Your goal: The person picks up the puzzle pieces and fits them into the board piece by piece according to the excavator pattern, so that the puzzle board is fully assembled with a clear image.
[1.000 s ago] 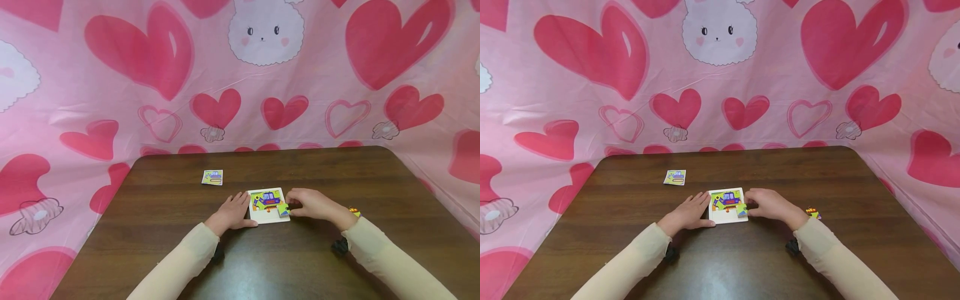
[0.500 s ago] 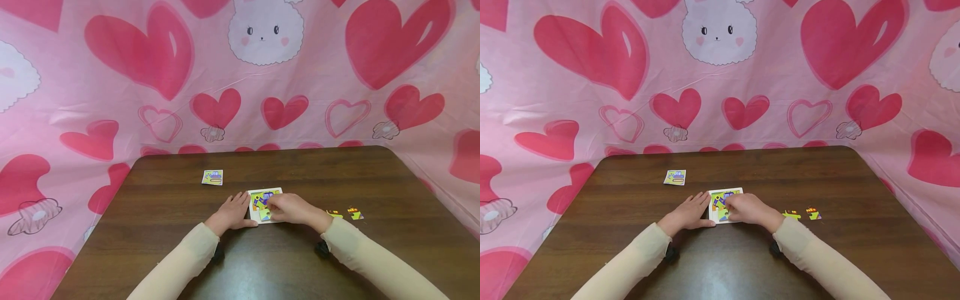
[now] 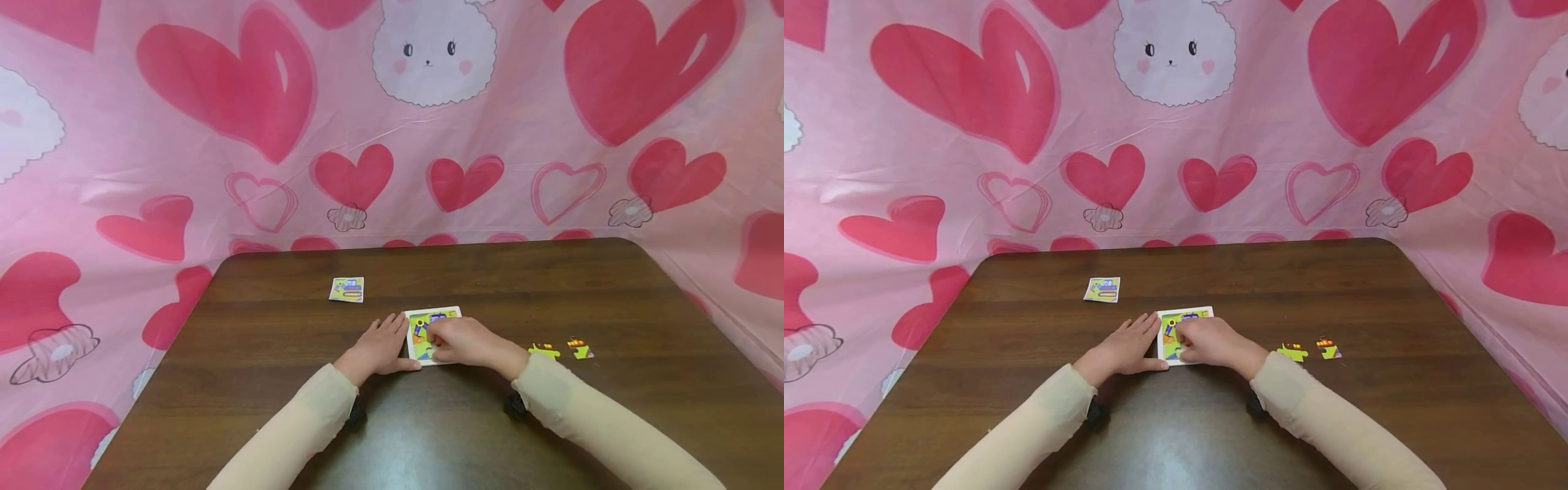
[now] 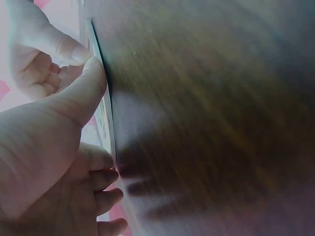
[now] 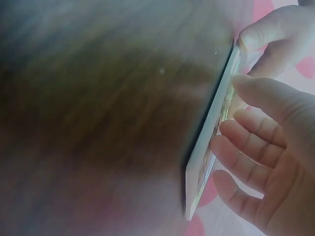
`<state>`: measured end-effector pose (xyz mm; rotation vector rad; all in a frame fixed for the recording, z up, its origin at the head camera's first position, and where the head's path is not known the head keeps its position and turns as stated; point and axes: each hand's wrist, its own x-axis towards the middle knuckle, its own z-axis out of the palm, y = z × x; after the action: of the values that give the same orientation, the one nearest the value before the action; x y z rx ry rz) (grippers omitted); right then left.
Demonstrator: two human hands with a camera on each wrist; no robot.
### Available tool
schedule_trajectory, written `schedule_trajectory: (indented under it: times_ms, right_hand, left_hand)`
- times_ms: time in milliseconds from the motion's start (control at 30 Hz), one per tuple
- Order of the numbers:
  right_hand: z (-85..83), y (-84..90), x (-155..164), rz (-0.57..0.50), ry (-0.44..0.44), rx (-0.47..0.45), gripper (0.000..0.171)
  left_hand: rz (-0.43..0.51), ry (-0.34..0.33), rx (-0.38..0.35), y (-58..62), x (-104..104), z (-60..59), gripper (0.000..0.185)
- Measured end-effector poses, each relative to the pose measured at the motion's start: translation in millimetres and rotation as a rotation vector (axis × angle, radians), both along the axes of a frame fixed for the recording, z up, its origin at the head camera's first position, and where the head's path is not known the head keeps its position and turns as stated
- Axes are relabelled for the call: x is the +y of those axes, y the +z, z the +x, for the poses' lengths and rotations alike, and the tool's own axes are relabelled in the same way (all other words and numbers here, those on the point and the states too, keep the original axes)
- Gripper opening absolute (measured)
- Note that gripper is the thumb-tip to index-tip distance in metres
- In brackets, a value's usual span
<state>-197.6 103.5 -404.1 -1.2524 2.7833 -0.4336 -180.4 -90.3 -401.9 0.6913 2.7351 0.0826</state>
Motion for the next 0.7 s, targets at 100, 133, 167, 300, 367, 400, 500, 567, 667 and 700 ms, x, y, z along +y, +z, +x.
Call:
schedule_trajectory:
  times_ms: [100,133,167,300,367,400,500,567,667,700]
  right_hand:
    - [0.1,0.0,-0.1,-0.004,0.025,0.002,0.016]
    - [0.2,0.0,0.1,-0.007,0.038,0.0,0.016]
    - [0.2,0.0,0.3,-0.005,0.053,-0.002,0.016]
    - [0.2,0.4,1.1,0.008,0.108,-0.023,0.018]
    - [-0.1,0.5,1.4,0.02,0.133,-0.024,0.019]
    - [-0.1,0.6,1.5,0.024,0.143,-0.024,0.019]
    - [0.2,1.3,1.8,0.031,0.163,-0.011,0.02]
    - [0.5,2.0,1.9,0.036,0.17,-0.006,0.02]
    - [0.5,3.2,1.5,0.053,0.172,-0.005,0.021]
    - [0.5,3.6,1.4,0.059,0.174,-0.002,0.021]
  left_hand:
    - [0.002,-0.003,0.001,-0.3,0.2,0.0,0.089]
    - [0.002,-0.004,0.001,-0.3,0.2,0.1,0.089]
    - [0.003,-0.004,0.001,-0.3,0.3,0.2,0.089]
    - [-0.008,-0.01,0.011,-1.5,0.2,0.5,0.089]
    - [-0.015,-0.014,0.019,-2.6,0.2,0.3,0.089]
    - [-0.019,-0.017,0.024,-3.1,0.1,0.2,0.089]
    - [-0.024,-0.019,0.032,-4.0,-0.1,0.1,0.089]
    - [-0.027,-0.019,0.031,-4.0,0.0,0.3,0.089]
    - [-0.029,-0.018,0.027,-3.8,0.1,0.8,0.089]
    - [-0.03,-0.017,0.025,-3.7,0.2,0.7,0.089]
